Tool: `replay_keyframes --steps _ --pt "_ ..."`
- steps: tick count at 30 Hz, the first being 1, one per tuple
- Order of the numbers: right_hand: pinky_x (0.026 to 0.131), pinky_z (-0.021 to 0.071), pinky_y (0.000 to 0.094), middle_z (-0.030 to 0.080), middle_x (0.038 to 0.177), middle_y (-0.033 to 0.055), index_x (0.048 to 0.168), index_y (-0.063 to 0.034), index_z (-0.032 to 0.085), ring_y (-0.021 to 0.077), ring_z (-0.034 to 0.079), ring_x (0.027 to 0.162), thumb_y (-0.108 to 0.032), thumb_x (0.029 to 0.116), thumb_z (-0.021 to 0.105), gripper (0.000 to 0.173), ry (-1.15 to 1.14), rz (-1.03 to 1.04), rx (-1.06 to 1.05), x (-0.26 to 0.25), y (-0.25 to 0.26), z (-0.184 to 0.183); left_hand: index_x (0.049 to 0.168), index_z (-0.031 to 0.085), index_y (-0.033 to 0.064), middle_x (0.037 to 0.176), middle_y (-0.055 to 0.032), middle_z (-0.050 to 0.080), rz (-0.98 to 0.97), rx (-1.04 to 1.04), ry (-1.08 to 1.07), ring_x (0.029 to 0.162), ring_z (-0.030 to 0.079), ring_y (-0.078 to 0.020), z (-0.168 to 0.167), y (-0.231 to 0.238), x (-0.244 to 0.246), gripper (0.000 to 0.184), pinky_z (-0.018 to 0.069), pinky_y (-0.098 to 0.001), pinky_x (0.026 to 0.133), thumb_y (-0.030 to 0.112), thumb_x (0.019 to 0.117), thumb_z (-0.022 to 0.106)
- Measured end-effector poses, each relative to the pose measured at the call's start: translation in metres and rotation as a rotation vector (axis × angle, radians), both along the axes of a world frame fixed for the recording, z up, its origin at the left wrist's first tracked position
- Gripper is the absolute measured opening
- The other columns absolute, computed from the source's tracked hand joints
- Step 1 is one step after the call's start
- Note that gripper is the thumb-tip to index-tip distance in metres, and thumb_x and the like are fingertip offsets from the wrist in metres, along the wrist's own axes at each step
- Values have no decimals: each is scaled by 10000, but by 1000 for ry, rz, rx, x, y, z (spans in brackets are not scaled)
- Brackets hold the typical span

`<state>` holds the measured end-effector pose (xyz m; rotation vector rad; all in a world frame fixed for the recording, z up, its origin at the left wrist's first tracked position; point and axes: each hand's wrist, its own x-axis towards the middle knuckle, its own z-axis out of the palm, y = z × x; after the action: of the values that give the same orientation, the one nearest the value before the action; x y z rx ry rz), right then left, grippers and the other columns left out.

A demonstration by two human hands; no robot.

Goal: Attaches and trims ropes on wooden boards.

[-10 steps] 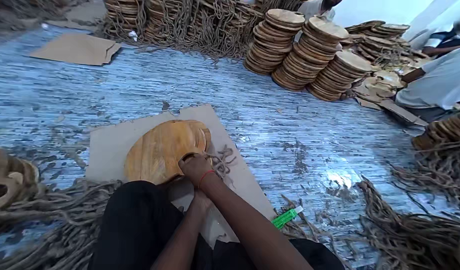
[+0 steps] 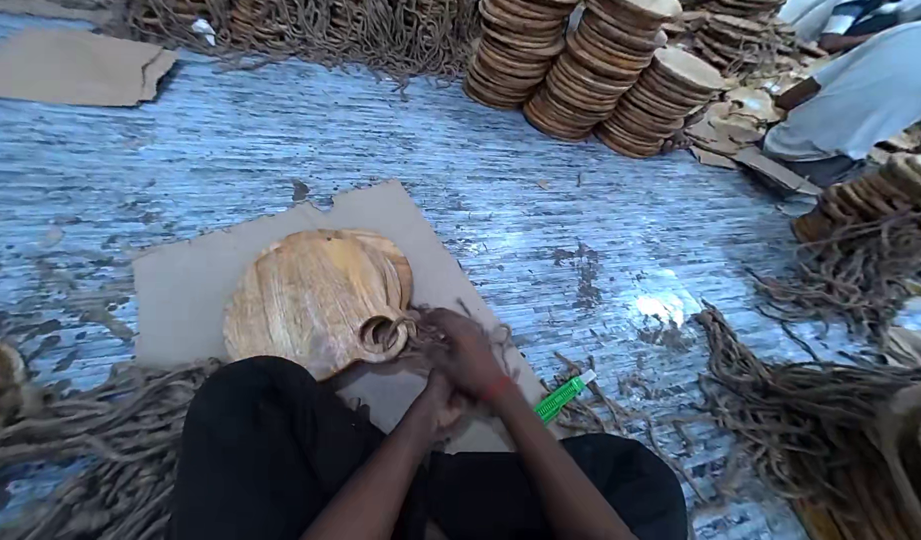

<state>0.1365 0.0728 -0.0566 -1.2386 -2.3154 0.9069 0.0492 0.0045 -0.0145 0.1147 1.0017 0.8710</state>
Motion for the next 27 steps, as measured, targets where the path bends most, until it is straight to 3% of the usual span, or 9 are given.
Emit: replay_keyframes --steps 2,5,9,13,16,19,21,24,27 --pt "1062 496 513 643 1366 117 1359 -63 626 260 613 1251 -316 982 668 456 216 -258 -81 53 4 -10 1015 536 73 740 -30 591 59 13 -88 609 570 -122 -26 4 12 414 518 -271 576 283 1141 202" --pt "1141 425 471 539 1496 123 1517 -68 462 244 514 1375 -426 992 548 641 208 -302 -258 92 -5 -45 1001 580 97 746 -63 635 113 29 -323 605 613 -156 -87 5 15 496 552 -300 567 418 1121 221" --pt "1161 401 451 522 1516 144 1518 -53 470 242 503 1392 -366 1086 372 542 411 -374 -350 62 -11 -44 954 596 92 693 -55 632 127 -1 -359 509 575 -108 -85 -4 0 542 491 -225 451 443 1113 216" --pt "956 488 538 607 1305 275 1400 40 511 378 614 1135 -452 1112 374 586 238 -595 -691 6 18 -2 912 580 96 660 -44 614 148 -30 -292 501 572 -102 -76 -20 -6 562 479 -222 439 447 1113 191" --pt "895 486 500 635 1143 230 1174 53 640 314 616 1010 -381 1020 605 462 -88 -459 -751 -24 33 -16 892 548 115 654 -38 601 110 -40 -167 522 580 -109 -77 -26 -5 532 497 -242 464 436 1120 190" --pt "958 484 526 663 1194 232 1179 26 686 332 638 1088 -325 999 648 397 -89 -515 -711 -19 39 -34 954 551 115 706 -47 621 102 -43 -106 584 612 -133 -80 -27 -6 510 530 -276 517 440 1122 196" --pt "955 485 498 668 1175 225 1209 26 683 321 636 1059 -287 1026 620 367 72 -646 -701 1 33 -27 1020 549 112 758 -57 624 81 -31 -102 642 621 -161 -85 -27 -6 526 547 -315 574 467 1118 174" --pt "655 508 340 571 821 89 1027 3 639 173 543 676 -154 1023 591 164 632 -938 -761 42 16 -23 1025 559 91 760 -79 643 112 -47 -115 630 636 -173 -90 -26 5 497 551 -316 554 423 1125 203" --pt "645 522 359 574 801 66 1016 -63 550 178 575 680 -138 1035 497 94 1038 -994 -844 84 -4 -16 1088 551 57 832 -111 665 194 -60 -77 658 655 -183 -89 -23 14 351 552 -298 547 285 1133 288"
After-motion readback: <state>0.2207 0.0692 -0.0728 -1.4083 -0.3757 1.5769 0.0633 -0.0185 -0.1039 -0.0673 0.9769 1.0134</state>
